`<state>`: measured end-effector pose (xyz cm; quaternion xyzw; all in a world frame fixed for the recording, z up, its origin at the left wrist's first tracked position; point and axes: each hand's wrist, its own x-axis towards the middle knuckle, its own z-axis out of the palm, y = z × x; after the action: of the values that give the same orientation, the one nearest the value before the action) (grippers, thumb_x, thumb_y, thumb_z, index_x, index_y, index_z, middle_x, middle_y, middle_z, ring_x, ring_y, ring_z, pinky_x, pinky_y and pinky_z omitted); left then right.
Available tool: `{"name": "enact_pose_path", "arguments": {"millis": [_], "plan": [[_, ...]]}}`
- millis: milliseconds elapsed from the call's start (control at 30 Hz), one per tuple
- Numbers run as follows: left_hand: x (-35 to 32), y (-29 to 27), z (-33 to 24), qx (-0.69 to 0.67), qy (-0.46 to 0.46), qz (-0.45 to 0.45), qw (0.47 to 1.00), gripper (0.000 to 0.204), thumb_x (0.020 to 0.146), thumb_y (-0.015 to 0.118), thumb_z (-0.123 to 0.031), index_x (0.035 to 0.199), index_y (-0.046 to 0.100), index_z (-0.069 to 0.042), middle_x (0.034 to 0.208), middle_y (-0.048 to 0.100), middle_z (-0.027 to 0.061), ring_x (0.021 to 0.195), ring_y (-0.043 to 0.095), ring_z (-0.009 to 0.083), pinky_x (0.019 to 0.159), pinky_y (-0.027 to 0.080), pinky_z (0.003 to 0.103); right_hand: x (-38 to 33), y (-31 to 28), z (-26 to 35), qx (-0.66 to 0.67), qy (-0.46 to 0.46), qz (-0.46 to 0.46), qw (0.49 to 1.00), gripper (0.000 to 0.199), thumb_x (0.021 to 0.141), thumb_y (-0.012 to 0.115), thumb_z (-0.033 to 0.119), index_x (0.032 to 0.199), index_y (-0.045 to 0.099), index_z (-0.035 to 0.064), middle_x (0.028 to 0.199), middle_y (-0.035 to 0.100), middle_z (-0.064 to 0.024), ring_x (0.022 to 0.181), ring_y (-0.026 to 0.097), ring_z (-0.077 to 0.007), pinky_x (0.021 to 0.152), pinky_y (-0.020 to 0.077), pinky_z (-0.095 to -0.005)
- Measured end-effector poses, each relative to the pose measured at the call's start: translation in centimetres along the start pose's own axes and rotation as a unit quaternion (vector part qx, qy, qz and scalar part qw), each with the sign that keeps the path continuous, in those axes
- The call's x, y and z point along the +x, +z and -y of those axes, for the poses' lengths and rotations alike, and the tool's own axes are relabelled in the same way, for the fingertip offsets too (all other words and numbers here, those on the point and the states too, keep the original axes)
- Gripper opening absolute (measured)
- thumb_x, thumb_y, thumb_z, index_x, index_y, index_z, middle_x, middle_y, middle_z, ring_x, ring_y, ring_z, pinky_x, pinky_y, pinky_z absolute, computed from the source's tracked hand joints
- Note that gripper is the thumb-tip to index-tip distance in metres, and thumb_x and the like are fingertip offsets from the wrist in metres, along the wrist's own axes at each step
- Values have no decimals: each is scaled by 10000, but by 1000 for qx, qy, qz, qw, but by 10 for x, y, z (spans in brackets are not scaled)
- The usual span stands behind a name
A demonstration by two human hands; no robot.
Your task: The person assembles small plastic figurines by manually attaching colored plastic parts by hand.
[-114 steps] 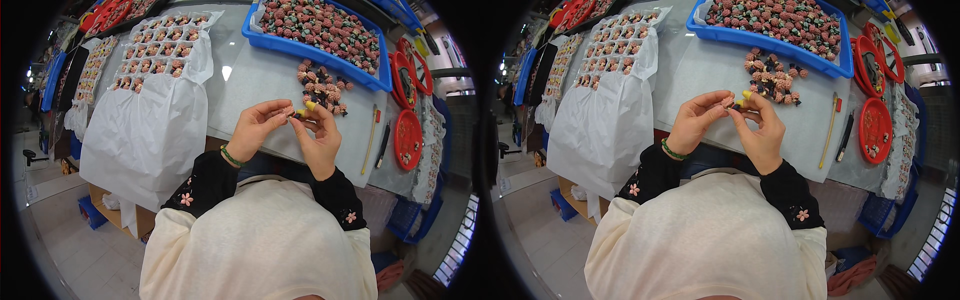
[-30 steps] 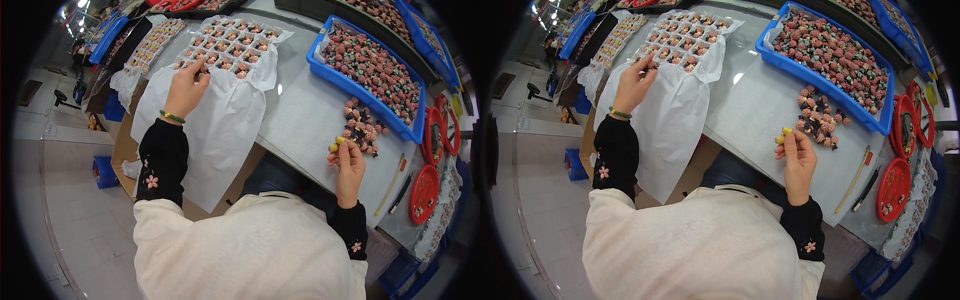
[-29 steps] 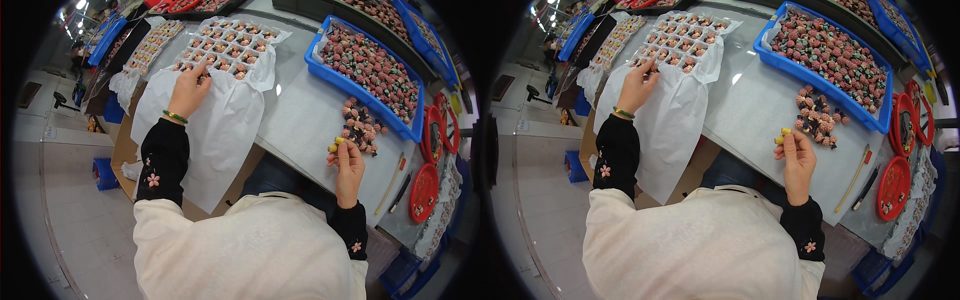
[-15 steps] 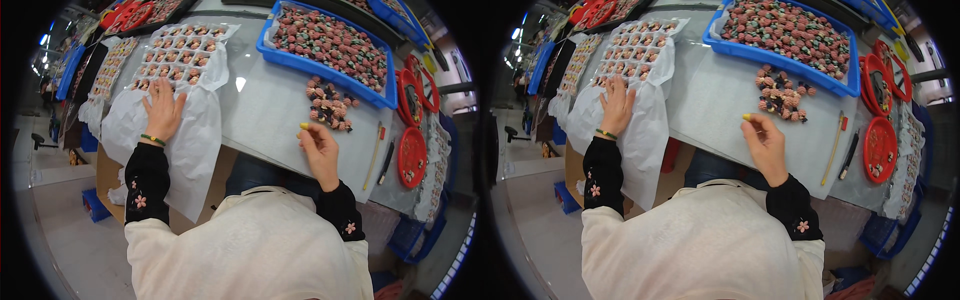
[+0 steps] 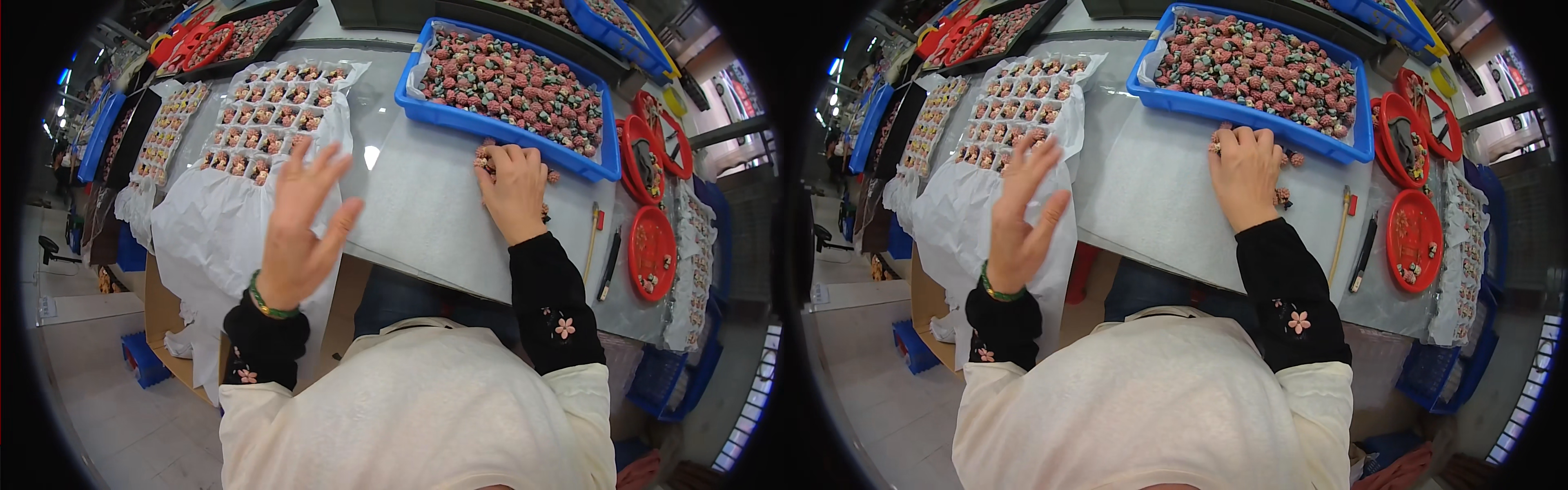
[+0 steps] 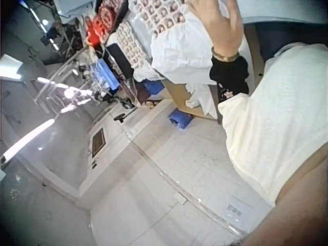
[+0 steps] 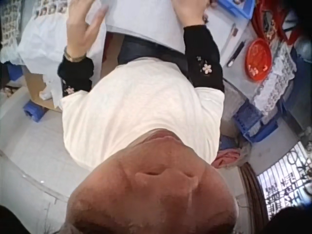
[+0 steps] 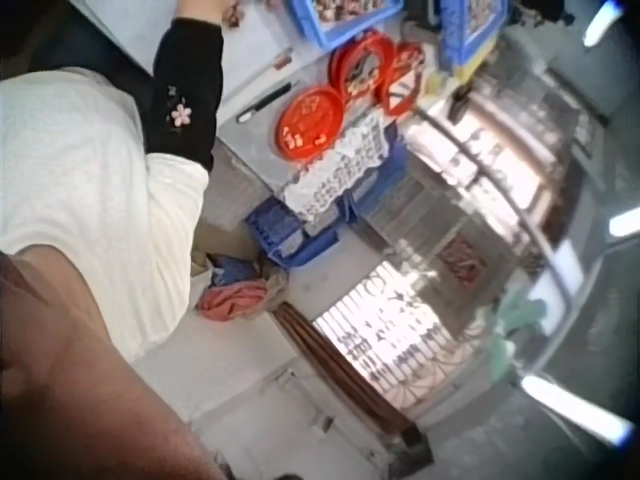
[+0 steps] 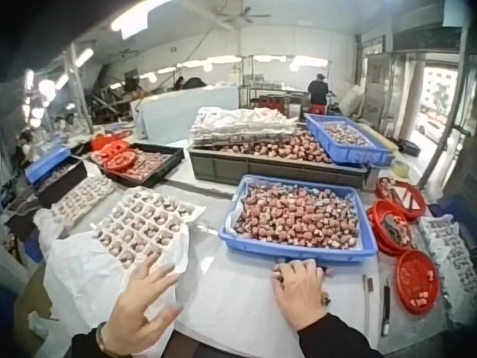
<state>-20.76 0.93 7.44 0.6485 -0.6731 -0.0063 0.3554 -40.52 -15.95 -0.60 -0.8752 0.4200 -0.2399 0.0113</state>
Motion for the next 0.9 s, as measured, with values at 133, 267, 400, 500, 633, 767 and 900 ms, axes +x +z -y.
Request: {"name": "enact_pose_path", "arguments": {"millis": [133, 267, 400, 500, 633, 767, 900], "plan": [[-9, 45, -11, -223, -30, 39, 974, 311, 838, 529, -79, 1133, 517, 19, 1173, 523, 123, 1106, 481, 256, 917, 368, 331, -11, -1, 10, 233, 86, -15, 969, 243, 755, 643, 168, 963, 593, 54, 813, 564, -22, 787, 502, -140, 701, 386, -282], [-8, 108, -15, -451, -240, 21, 859, 295, 882, 495, -148, 1120, 531, 23, 1104, 560, 95, 1007, 532, 181, 829, 416, 266, -30, -15, 23, 562, 231, 46, 793, 205, 847, 567, 145, 993, 569, 1, 870, 593, -27, 712, 512, -56, 669, 411, -196], [-4, 141, -21, -587, -332, 29, 738, 299, 894, 495, -200, 1089, 561, 17, 978, 602, 58, 890, 544, 110, 742, 431, 223, -48, -14, 30, 714, 274, 55, 642, 220, 872, 533, 153, 1013, 550, -17, 914, 601, -60, 774, 549, -101, 711, 434, -224], [-2, 142, -23, -579, -317, 56, 749, 305, 882, 519, -194, 1101, 555, 15, 949, 610, 48, 842, 541, 92, 728, 432, 217, -57, -12, 28, 715, 288, 32, 636, 237, 881, 521, 180, 1002, 557, -20, 917, 598, -66, 810, 572, -133, 767, 448, -254], [-5, 138, -19, -545, -299, 78, 779, 315, 873, 528, -160, 1133, 535, 15, 979, 600, 60, 820, 518, 80, 729, 423, 219, -66, -5, 26, 638, 247, 9, 729, 200, 842, 567, 91, 998, 560, -34, 936, 588, -74, 818, 569, -129, 753, 456, -238], [-10, 137, -18, -605, -288, 59, 740, 317, 873, 513, -114, 1156, 508, 31, 1041, 577, 74, 894, 522, 95, 786, 424, 232, -68, -4, 32, 579, 126, -87, 801, 234, 771, 619, -28, 994, 552, -52, 966, 573, -91, 843, 563, -133, 745, 463, -233], [-10, 135, -16, -704, -290, 67, 645, 349, 874, 510, -98, 1191, 465, 38, 1074, 555, 85, 966, 527, 120, 843, 431, 236, -73, -1, 33, 545, 126, -100, 823, 246, 758, 627, -38, 993, 553, -45, 973, 566, -90, 846, 560, -135, 759, 459, -239]]}}
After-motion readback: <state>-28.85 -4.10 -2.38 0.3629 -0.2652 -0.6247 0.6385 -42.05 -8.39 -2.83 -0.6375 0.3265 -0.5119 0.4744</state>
